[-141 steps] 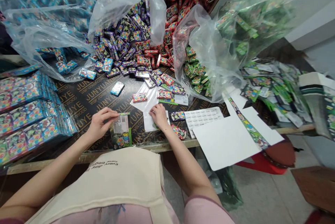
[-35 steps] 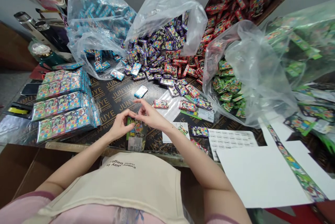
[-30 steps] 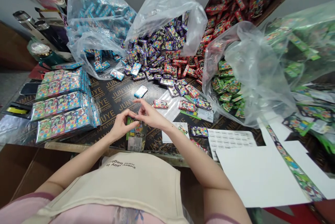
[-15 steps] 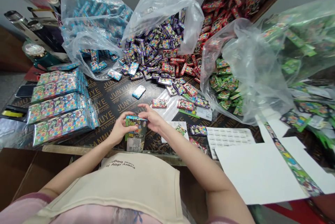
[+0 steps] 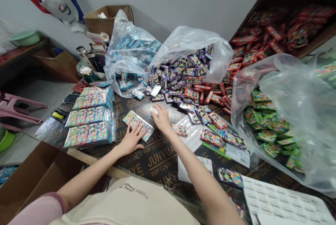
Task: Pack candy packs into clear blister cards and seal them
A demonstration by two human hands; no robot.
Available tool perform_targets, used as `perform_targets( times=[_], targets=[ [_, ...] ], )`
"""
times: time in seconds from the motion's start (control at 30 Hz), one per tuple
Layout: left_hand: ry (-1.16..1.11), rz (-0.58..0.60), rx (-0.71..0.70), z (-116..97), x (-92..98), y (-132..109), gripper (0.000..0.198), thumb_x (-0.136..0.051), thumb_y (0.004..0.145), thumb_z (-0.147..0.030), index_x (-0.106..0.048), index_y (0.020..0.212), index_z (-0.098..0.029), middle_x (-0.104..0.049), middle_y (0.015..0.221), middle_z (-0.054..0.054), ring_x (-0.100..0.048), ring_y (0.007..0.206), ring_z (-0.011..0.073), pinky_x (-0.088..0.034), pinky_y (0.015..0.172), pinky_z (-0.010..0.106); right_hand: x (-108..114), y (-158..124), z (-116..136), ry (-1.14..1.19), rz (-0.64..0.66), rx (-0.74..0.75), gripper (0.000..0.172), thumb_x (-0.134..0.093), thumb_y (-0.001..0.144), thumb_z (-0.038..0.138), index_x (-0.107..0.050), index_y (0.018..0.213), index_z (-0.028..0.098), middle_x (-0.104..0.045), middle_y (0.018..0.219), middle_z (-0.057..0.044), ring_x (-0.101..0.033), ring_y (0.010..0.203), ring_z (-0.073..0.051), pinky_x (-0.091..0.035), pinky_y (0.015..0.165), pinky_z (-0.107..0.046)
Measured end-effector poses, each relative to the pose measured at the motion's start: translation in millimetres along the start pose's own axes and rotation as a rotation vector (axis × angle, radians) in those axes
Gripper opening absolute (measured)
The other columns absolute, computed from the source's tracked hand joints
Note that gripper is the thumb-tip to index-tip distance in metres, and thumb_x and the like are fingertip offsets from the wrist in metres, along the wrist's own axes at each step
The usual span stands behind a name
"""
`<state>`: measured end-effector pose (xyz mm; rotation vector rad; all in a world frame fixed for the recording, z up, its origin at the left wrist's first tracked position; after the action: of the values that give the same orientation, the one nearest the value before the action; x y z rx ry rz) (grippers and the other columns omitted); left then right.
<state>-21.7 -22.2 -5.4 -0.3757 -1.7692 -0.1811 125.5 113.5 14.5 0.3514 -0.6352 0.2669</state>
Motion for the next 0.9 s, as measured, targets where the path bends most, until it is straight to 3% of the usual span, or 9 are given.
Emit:
perform_targets(
  times=[0.13, 0.23, 0.43, 0.53, 0.6, 0.63, 0.73, 0.8, 0.9],
  targets=[
    [0.029, -0.002, 0.045, 11, -19.7, -4, 0.073, -0.051, 0.086, -0.052, -0.023, 0.148, -0.026, -0.02, 0.155, 0.014, -0.011, 0.144, 0.0336, -0.009, 0.109, 0.068, -55, 65, 25, -0.21, 0.195, 0.166, 0.051, -0.057, 0.085, 0.035, -0.049, 0.133, 0.017, -0.031, 0.151, -0.017, -0.024, 0.14, -0.036, -0.024, 0.108, -0.056],
    [0.045, -0.056, 0.185, 24, -17.1, 8, 0.067, -0.045, 0.089, -0.05, -0.025, 0.147, -0.024, -0.02, 0.155, 0.015, -0.011, 0.144, 0.0342, -0.008, 0.109, 0.067, -77, 89, 33, -0.148, 0.26, 0.195, 0.055, -0.06, 0.083, 0.029, -0.045, 0.134, 0.014, -0.038, 0.148, -0.015, -0.024, 0.141, -0.032, -0.013, 0.112, -0.057],
    [0.043, -0.127, 0.458, 52, -7.4, 53, 0.064, -0.033, 0.092, -0.05, -0.028, 0.146, -0.015, -0.018, 0.155, 0.019, -0.006, 0.144, 0.0372, -0.007, 0.104, 0.071, -59, 68, 24, -0.177, 0.205, 0.038, 0.047, -0.064, 0.08, 0.031, -0.054, 0.125, 0.02, -0.052, 0.139, -0.006, -0.033, 0.137, -0.027, -0.021, 0.113, -0.047],
    [0.012, -0.226, 0.507, 63, -3.3, 75, 0.06, -0.027, 0.095, -0.044, -0.03, 0.145, -0.012, -0.02, 0.153, 0.023, -0.003, 0.144, 0.0367, -0.006, 0.103, 0.073, -19, 29, 16, -0.245, 0.128, 0.076, 0.041, -0.057, 0.085, 0.038, -0.055, 0.125, 0.027, -0.047, 0.142, -0.002, -0.03, 0.138, -0.026, -0.018, 0.114, -0.047],
    [-0.033, -0.3, 0.51, 71, -1.6, 88, 0.06, -0.026, 0.095, -0.044, -0.032, 0.144, -0.01, -0.018, 0.153, 0.024, -0.002, 0.144, 0.0381, -0.005, 0.102, 0.073, 23, -10, 1, -0.313, 0.019, 0.022, 0.041, -0.052, 0.089, 0.041, -0.052, 0.128, 0.029, -0.04, 0.147, 0.001, -0.029, 0.138, -0.023, -0.012, 0.115, -0.047],
    [-0.06, -0.335, 0.506, 74, -0.7, 93, 0.06, -0.026, 0.095, -0.044, -0.032, 0.144, -0.009, -0.018, 0.153, 0.026, -0.002, 0.143, 0.0393, -0.005, 0.101, 0.074, 48, -33, -11, -0.357, -0.045, -0.06, 0.042, -0.051, 0.09, 0.042, -0.05, 0.13, 0.029, -0.039, 0.148, 0.001, -0.03, 0.138, -0.022, -0.012, 0.114, -0.046],
    [-0.123, -0.406, 0.527, 82, 3.3, 104, 0.06, -0.03, 0.094, -0.043, -0.032, 0.143, -0.008, -0.017, 0.152, 0.028, -0.001, 0.142, 0.0419, -0.002, 0.1, 0.075, 130, -114, -56, -0.453, -0.214, -0.299, 0.051, -0.051, 0.089, 0.034, -0.044, 0.135, 0.014, -0.036, 0.147, -0.017, -0.027, 0.138, -0.031, -0.014, 0.11, -0.055],
    [-0.156, -0.423, 0.56, 82, 8.0, 105, 0.062, -0.031, 0.093, -0.043, -0.031, 0.143, -0.007, -0.017, 0.151, 0.029, -0.002, 0.142, 0.0426, -0.002, 0.101, 0.074, 180, -173, -90, -0.582, -0.37, -0.559, 0.05, -0.053, 0.087, 0.033, -0.047, 0.134, 0.015, -0.037, 0.146, -0.019, -0.031, 0.136, -0.032, -0.023, 0.107, -0.052],
    [-0.199, -0.482, 0.568, 65, 16.9, 98, 0.066, -0.032, 0.093, -0.045, -0.026, 0.144, -0.004, -0.015, 0.151, 0.03, -0.007, 0.142, 0.043, -0.003, 0.104, 0.071, 225, -249, -125, -0.717, -0.368, -0.796, 0.051, -0.057, 0.084, 0.034, -0.051, 0.13, 0.012, -0.04, 0.142, -0.024, -0.035, 0.132, -0.038, -0.029, 0.101, -0.056]
  ],
)
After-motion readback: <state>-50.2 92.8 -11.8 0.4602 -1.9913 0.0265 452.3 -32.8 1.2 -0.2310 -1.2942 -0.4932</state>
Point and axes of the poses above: each hand's wrist, its own y-axis towards the middle knuckle, its own x-axis out of the back of the hand, z = x × y, the point moved 3 cm from there along y, towards the middle knuckle
